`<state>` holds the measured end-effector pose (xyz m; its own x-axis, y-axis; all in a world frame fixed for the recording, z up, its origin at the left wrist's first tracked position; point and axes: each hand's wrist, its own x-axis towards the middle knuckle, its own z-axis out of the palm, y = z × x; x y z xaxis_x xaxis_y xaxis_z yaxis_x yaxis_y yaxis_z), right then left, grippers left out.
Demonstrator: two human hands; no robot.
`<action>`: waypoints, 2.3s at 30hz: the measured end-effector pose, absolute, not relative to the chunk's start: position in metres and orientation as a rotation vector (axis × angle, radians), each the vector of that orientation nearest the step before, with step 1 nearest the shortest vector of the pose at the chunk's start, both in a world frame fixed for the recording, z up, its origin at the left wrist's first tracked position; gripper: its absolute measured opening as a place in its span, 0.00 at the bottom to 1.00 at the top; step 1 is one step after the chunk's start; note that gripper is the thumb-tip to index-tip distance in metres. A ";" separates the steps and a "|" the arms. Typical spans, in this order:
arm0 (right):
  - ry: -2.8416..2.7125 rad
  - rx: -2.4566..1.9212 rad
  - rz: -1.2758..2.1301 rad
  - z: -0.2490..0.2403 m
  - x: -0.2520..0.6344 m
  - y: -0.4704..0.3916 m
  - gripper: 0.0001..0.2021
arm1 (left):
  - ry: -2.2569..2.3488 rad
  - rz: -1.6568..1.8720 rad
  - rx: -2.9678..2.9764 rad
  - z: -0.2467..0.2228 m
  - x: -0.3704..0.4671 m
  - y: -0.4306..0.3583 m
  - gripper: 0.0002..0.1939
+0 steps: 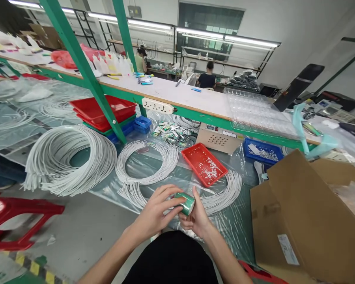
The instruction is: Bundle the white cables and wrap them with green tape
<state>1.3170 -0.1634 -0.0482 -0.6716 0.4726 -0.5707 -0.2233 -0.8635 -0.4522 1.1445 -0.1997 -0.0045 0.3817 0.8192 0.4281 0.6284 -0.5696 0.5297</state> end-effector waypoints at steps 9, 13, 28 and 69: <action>-0.459 -1.134 2.534 -0.063 1.303 -0.174 0.42 | 1.128 0.797 2.587 -0.007 1.135 -0.195 0.10; -0.428 -1.136 2.565 -0.066 1.300 -0.179 0.41 | 1.089 0.795 2.627 -0.012 1.134 -0.195 0.09; -0.351 -1.134 2.628 -0.071 1.290 -0.184 0.42 | 1.050 0.654 2.634 -0.006 1.119 -0.201 0.10; -0.205 -1.136 2.655 -0.073 1.290 -0.190 0.39 | 0.973 0.641 2.574 -0.021 1.114 -0.190 0.10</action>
